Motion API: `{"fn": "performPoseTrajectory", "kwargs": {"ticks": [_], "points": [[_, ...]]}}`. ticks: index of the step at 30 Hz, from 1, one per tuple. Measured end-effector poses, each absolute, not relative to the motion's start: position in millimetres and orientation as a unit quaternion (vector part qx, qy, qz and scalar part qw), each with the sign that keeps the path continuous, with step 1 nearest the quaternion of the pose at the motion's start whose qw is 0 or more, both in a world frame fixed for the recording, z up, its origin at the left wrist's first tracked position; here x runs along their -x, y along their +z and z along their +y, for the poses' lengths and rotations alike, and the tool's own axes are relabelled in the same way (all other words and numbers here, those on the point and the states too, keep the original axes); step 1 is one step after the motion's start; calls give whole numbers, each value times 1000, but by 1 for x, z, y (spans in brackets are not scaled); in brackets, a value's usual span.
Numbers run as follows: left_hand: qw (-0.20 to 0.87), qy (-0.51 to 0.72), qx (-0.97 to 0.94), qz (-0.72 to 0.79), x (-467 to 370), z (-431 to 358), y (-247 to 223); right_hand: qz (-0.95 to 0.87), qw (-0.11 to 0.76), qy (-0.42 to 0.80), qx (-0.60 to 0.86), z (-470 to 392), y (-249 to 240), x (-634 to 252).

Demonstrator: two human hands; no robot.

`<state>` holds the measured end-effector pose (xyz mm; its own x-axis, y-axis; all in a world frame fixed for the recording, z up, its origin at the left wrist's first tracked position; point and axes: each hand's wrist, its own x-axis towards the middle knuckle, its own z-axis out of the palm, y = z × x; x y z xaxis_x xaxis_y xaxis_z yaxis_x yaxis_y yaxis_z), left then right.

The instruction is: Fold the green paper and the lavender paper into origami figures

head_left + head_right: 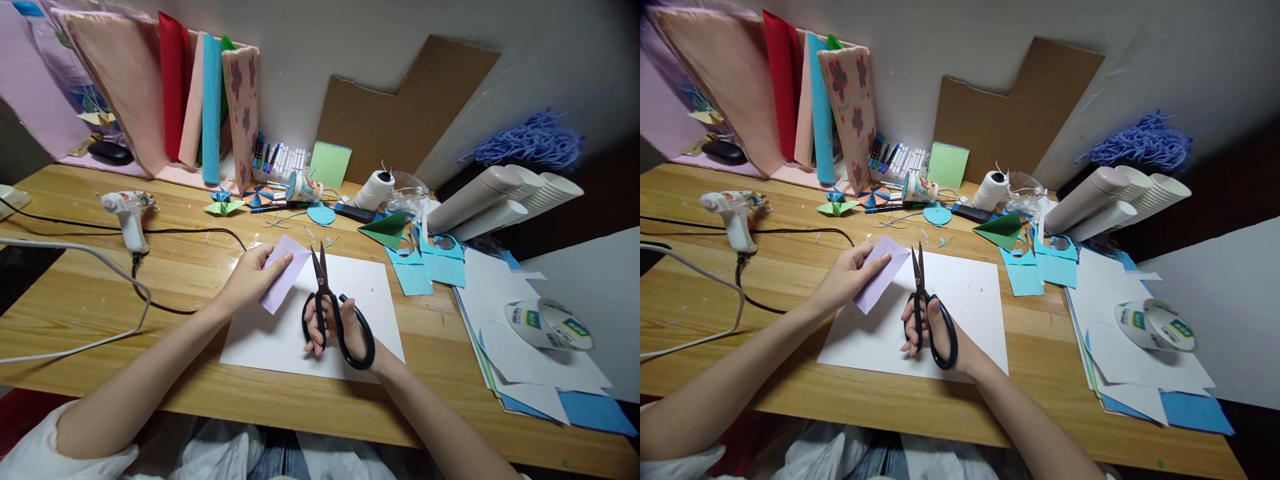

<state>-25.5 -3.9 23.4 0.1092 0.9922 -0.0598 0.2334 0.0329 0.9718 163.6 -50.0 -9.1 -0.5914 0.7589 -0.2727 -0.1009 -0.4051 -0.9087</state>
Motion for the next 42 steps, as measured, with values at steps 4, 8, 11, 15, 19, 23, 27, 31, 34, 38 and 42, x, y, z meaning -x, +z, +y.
{"fn": "performPoseTrajectory", "kwargs": {"ticks": [4, 8, 11, 15, 19, 23, 27, 31, 34, 38, 42], "points": [[484, 443, -528, 539, 12, -15, 18, -433, 307, 766, 362, -54, -8, -153], [556, 422, -478, 533, 4, -24, 18, -429, 312, 761, 373, -58, -11, -145], [598, 416, -451, 515, 5, -24, 22, -433, 300, 752, 396, -60, -14, -145], [628, 374, -452, 511, 7, -22, 22, -496, 276, 708, 420, -61, -12, -150], [635, 351, -464, 509, 6, -23, 19, -522, 262, 701, 410, -61, -10, -152], [617, 389, -461, 506, 6, -22, 18, -504, 271, 730, 373, -63, -11, -150], [607, 406, -460, 505, 8, -19, 18, -497, 256, 748, 358, -63, -11, -151], [590, 413, -466, 514, 10, -18, 17, -500, 261, 741, 365, -64, -13, -152], [574, 413, -471, 526, 9, -18, 18, -505, 270, 727, 379, -65, -17, -151], [562, 418, -476, 532, 8, -18, 20, -507, 278, 710, 403, -67, -21, -151], [550, 424, -477, 539, 7, -18, 21, -515, 277, 700, 410, -68, -22, -152]]}}
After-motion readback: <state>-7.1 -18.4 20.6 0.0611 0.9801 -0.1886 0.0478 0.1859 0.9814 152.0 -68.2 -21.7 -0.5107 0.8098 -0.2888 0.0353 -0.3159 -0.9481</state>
